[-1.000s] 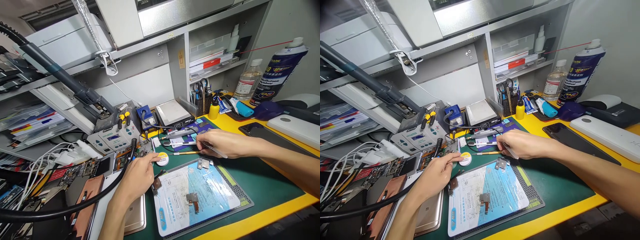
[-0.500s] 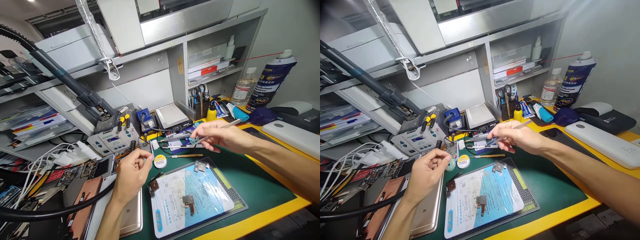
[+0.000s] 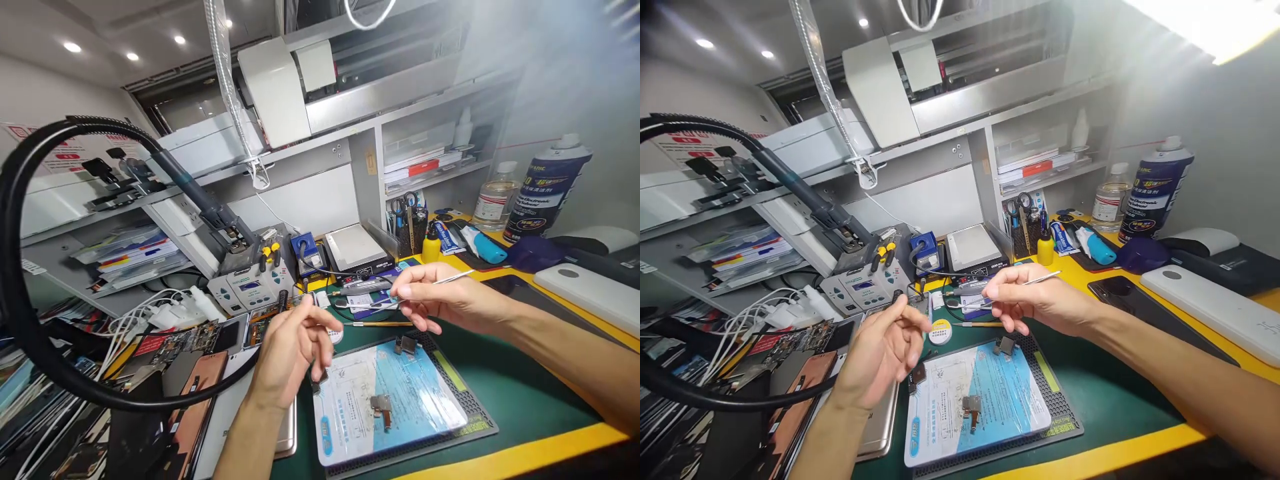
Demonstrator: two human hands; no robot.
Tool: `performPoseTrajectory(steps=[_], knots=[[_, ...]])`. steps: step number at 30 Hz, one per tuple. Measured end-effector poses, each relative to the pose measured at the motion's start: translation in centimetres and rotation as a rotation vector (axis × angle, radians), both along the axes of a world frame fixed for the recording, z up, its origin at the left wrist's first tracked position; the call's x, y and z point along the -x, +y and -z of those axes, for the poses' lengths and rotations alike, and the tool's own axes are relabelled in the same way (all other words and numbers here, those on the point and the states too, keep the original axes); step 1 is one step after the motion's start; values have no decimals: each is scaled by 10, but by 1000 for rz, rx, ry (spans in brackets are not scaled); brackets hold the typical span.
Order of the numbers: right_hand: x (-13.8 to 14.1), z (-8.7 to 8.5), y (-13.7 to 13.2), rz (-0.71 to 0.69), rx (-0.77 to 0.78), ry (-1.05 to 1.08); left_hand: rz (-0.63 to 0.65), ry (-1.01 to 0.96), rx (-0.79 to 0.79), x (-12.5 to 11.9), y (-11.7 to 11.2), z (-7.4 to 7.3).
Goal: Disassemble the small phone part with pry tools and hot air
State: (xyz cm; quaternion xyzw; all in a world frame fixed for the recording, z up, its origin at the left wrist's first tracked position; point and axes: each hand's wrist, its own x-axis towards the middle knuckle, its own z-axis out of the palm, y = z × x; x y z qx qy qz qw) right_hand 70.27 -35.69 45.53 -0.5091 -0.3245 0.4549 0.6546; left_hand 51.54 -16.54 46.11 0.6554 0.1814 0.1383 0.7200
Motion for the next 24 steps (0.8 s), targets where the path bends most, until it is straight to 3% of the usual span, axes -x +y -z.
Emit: performPoseTrajectory(steps=[5, 10, 17, 24], knots=[[1, -3, 1, 8, -40, 119, 218, 34, 377, -13, -16, -16], [2, -2, -3, -52, -71, 174, 304, 29, 624, -18, -24, -14], [8, 5, -2, -102, -64, 199, 387, -1, 774, -13, -23, -2], [11, 9, 2, -106, -43, 191, 446, -23, 820, -11, -22, 2]])
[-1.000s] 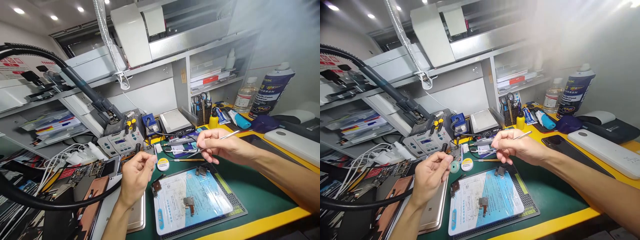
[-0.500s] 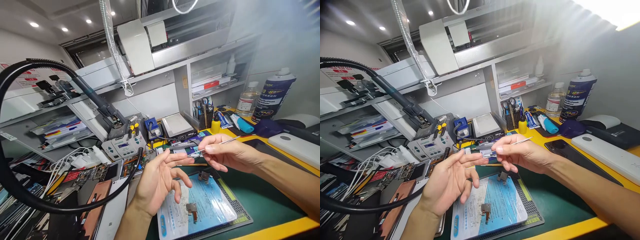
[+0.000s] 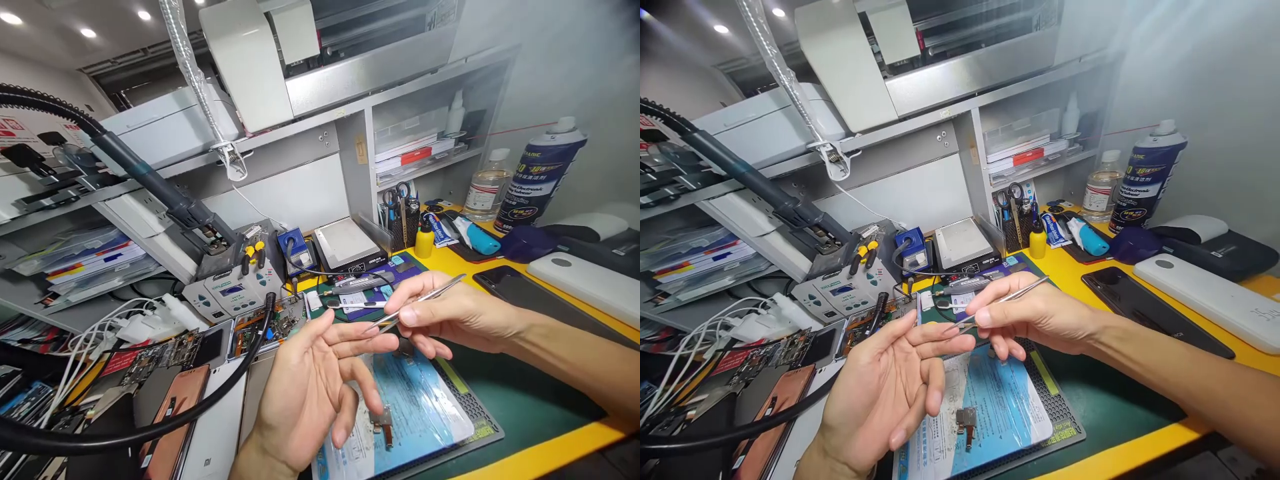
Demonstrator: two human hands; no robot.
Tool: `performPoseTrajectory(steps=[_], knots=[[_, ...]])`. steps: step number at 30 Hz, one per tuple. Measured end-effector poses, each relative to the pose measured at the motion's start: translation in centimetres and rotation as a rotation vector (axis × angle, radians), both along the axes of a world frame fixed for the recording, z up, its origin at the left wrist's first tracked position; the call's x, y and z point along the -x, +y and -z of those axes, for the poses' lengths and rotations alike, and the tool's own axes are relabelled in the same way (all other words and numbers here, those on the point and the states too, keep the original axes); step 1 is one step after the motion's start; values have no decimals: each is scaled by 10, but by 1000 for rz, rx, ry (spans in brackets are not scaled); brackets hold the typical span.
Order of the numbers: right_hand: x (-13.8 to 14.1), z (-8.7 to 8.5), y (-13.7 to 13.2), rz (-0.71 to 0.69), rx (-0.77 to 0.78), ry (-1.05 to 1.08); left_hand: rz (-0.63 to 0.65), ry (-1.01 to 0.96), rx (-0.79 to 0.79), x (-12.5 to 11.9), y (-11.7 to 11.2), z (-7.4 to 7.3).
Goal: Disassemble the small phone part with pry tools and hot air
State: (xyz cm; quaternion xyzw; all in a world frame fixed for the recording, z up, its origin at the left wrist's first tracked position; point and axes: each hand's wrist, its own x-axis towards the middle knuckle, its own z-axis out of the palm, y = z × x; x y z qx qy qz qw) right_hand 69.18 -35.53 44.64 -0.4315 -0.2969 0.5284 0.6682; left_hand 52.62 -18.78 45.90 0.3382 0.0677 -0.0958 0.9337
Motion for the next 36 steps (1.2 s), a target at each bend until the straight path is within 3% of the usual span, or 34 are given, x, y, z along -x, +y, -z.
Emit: performPoseTrajectory(steps=[11, 36], knots=[[3, 4, 4, 77, -18, 32, -83, 31, -98, 2, -4, 1], [6, 3, 5, 36, -29, 78, -253, 3, -519, 9, -15, -1]])
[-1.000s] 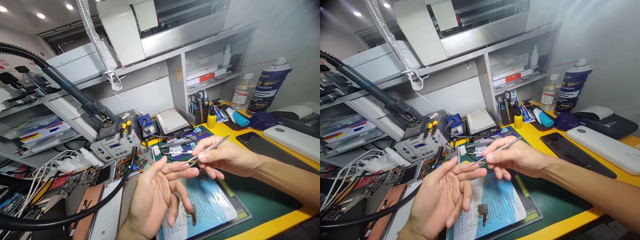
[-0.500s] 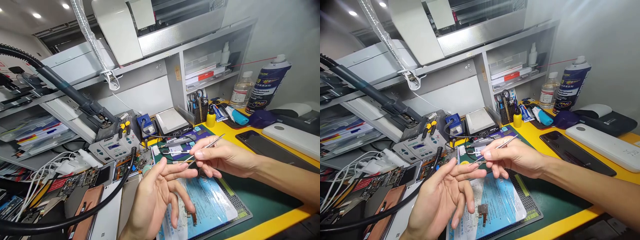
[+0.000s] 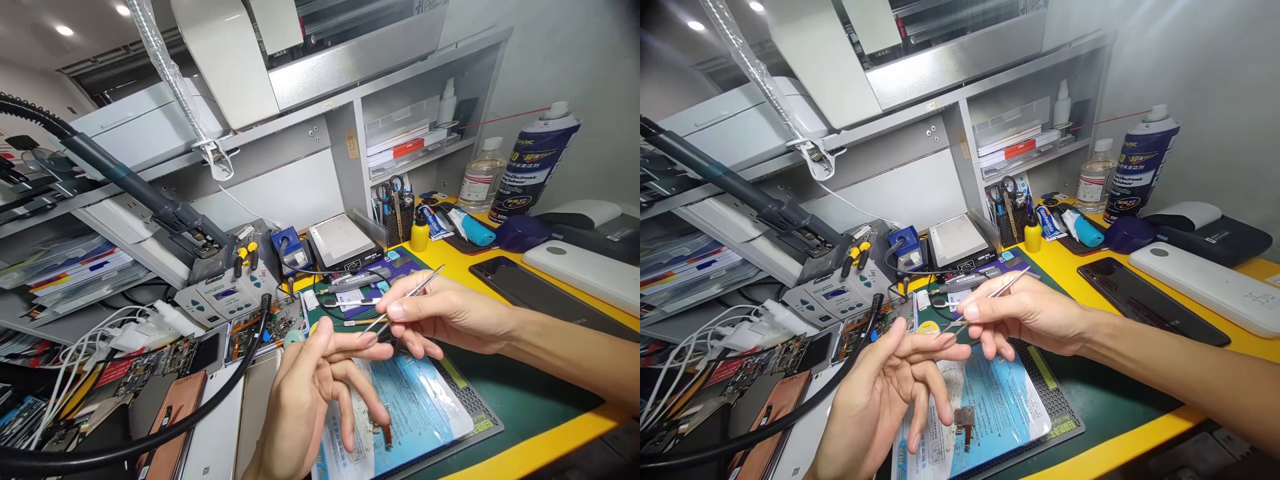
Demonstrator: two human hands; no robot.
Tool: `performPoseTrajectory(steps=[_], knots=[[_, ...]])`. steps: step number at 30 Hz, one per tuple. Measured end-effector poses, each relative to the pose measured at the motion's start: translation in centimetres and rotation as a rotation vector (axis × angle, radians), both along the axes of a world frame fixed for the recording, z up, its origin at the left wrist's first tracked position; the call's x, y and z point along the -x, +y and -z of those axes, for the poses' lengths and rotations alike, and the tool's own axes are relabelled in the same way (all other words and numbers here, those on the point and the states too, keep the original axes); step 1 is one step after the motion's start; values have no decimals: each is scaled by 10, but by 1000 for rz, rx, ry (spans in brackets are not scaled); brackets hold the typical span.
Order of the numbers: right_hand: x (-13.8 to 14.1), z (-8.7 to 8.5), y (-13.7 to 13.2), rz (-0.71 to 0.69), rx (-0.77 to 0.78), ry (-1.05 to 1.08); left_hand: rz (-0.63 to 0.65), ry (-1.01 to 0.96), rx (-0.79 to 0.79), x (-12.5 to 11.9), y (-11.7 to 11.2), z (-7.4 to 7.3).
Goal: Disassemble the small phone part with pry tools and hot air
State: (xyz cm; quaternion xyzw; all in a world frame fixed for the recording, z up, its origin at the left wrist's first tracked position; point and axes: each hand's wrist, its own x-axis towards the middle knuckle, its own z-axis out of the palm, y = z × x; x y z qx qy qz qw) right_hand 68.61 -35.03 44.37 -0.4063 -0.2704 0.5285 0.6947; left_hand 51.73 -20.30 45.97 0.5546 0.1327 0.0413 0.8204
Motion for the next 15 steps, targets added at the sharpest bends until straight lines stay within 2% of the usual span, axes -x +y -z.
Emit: performPoseTrajectory(steps=[3, 9, 12, 15], knots=[[0, 0, 1, -15, -6, 2, 33, -5, 70, 0, 3, 0], [0, 0, 0, 20, -48, -32, 256, -46, 495, -6, 13, 2], [0, 0, -1, 80, -79, -84, 323, -70, 599, -8, 13, 3], [1, 0, -2, 95, -96, -108, 331, -79, 655, -8, 12, 2]])
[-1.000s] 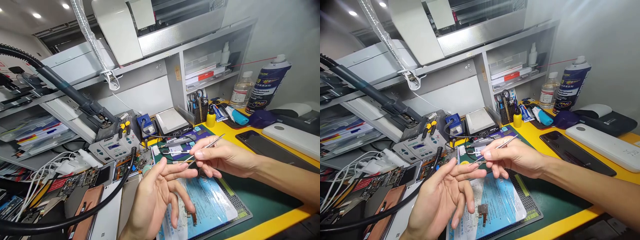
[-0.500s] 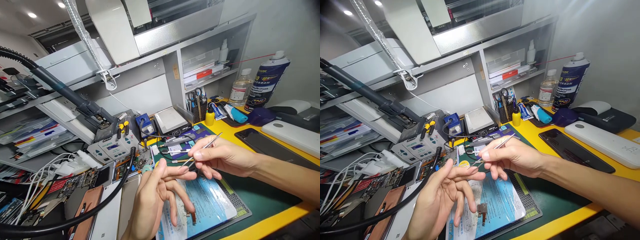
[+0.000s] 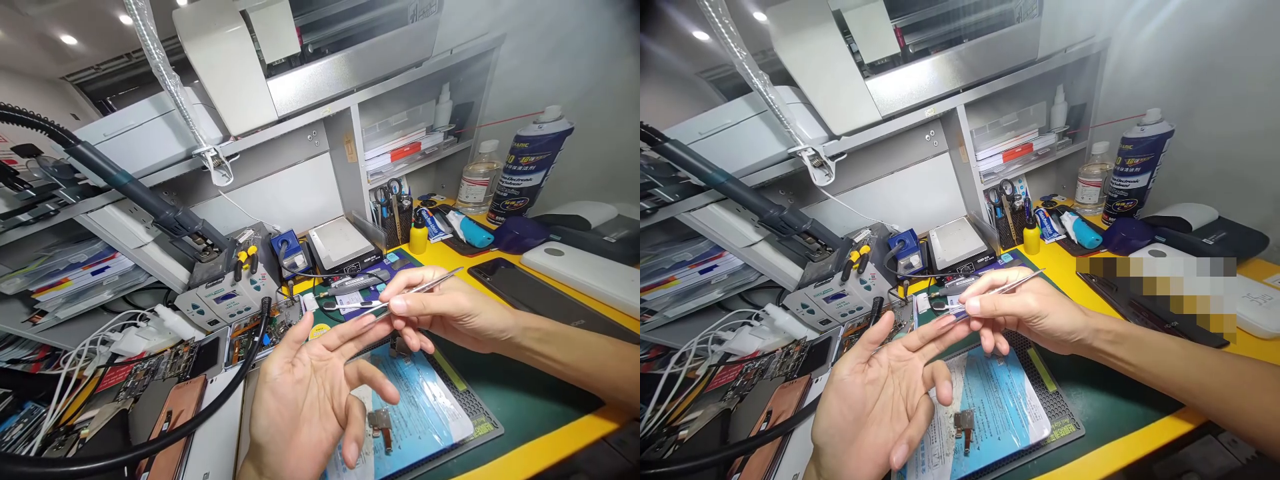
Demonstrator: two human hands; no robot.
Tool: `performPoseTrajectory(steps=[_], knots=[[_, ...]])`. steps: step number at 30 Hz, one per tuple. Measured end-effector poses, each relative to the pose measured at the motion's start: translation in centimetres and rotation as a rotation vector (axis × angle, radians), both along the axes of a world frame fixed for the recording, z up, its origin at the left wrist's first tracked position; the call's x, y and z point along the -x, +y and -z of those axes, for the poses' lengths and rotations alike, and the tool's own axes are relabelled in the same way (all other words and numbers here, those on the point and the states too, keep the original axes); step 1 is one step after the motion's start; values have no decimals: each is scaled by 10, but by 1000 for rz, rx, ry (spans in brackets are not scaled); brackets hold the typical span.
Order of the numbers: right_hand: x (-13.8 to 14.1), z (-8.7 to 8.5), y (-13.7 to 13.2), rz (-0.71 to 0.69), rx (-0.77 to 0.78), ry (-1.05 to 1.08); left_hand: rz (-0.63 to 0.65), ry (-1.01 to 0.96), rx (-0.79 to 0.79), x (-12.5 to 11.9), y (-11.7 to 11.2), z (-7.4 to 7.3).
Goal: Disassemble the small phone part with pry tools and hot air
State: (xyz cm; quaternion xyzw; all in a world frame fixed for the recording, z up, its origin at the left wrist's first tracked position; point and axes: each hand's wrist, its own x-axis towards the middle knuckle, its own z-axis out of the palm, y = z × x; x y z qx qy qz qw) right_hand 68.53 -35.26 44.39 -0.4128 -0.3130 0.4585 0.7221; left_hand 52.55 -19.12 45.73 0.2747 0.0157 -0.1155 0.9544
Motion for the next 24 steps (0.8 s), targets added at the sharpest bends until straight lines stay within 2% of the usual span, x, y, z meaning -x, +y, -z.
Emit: performPoseTrajectory(steps=[10, 16, 24], knots=[[4, -3, 0, 6, 19, 7, 17, -33, 76, 1, 0, -3], [4, -4, -1, -1, 20, 0, 13, -57, -9, 2, 0, 1], [3, 0, 1, -10, 31, 3, -83, -55, -155, 6, -4, 2]])
